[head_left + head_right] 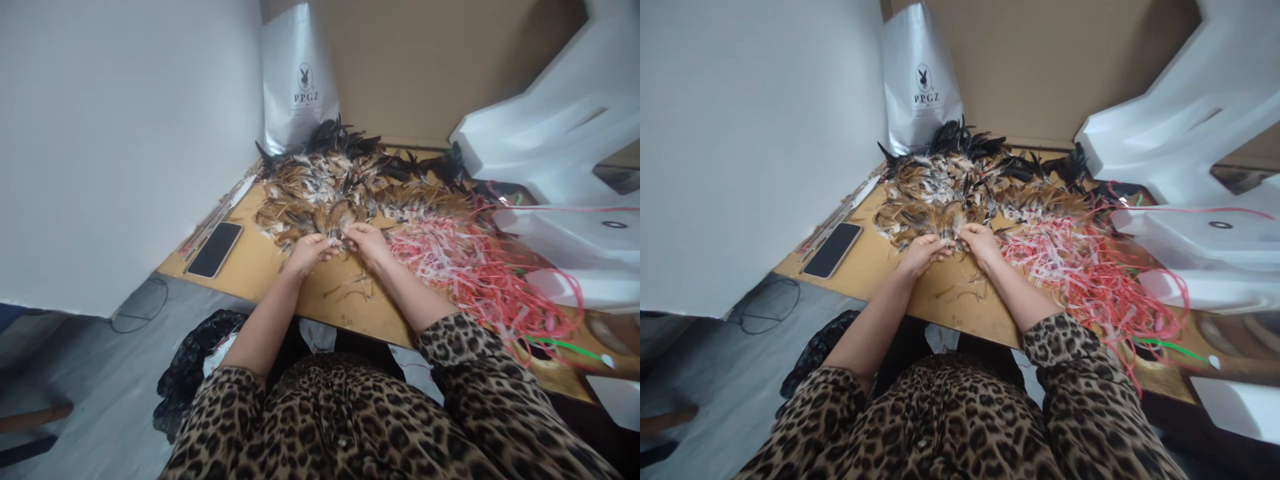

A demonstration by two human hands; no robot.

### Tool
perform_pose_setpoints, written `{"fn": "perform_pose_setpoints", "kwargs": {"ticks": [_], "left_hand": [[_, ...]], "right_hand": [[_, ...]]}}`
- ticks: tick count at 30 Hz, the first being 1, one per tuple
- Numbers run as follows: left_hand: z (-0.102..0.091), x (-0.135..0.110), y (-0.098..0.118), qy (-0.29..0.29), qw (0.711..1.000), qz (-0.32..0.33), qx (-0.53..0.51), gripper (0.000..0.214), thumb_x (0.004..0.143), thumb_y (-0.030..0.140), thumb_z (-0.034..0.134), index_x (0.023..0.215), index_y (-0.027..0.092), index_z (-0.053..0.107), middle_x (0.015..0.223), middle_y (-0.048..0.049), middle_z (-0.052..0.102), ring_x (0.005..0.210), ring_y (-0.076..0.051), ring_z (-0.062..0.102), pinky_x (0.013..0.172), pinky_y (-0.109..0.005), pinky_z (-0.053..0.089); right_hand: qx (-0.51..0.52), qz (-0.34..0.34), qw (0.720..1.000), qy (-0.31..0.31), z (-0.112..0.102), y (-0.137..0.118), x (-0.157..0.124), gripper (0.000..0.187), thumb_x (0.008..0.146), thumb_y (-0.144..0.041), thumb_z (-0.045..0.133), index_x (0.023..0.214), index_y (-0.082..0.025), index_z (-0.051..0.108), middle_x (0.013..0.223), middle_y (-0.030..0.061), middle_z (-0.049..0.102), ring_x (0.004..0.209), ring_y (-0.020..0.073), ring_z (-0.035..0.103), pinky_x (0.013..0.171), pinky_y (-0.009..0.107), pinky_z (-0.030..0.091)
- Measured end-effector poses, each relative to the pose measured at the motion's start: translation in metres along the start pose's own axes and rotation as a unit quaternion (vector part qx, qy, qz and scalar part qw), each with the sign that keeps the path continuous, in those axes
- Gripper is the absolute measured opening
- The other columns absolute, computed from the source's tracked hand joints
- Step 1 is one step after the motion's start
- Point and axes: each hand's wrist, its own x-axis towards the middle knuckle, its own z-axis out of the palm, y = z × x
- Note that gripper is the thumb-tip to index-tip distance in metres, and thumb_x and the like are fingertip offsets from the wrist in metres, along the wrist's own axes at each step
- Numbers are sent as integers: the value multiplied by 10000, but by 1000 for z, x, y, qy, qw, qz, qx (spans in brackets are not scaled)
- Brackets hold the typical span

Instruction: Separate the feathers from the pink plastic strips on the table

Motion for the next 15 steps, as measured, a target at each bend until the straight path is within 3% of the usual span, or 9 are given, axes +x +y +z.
{"fn": "perform_pose_setpoints", "kwargs": {"ticks": [6,15], "left_hand": [[1,-1,1,-12,999,-1,-30,253,643,288,718,795,94,659,837,-85,688,616,-63,602,536,-158,415],[-4,1,1,-39,991,-2,-126,161,641,224,723,726,105,653,737,-39,666,554,-27,552,516,-125,426]], "right_hand": [[-11,12,1000,-4,7,5,-4,302,540,-393,736,601,-169,542,442,-62,453,389,39,310,382,192,210],[78,71,975,-197,-6,-9,-6,267,573,-291,758,767,-153,638,670,3,632,496,42,456,462,182,326]]}}
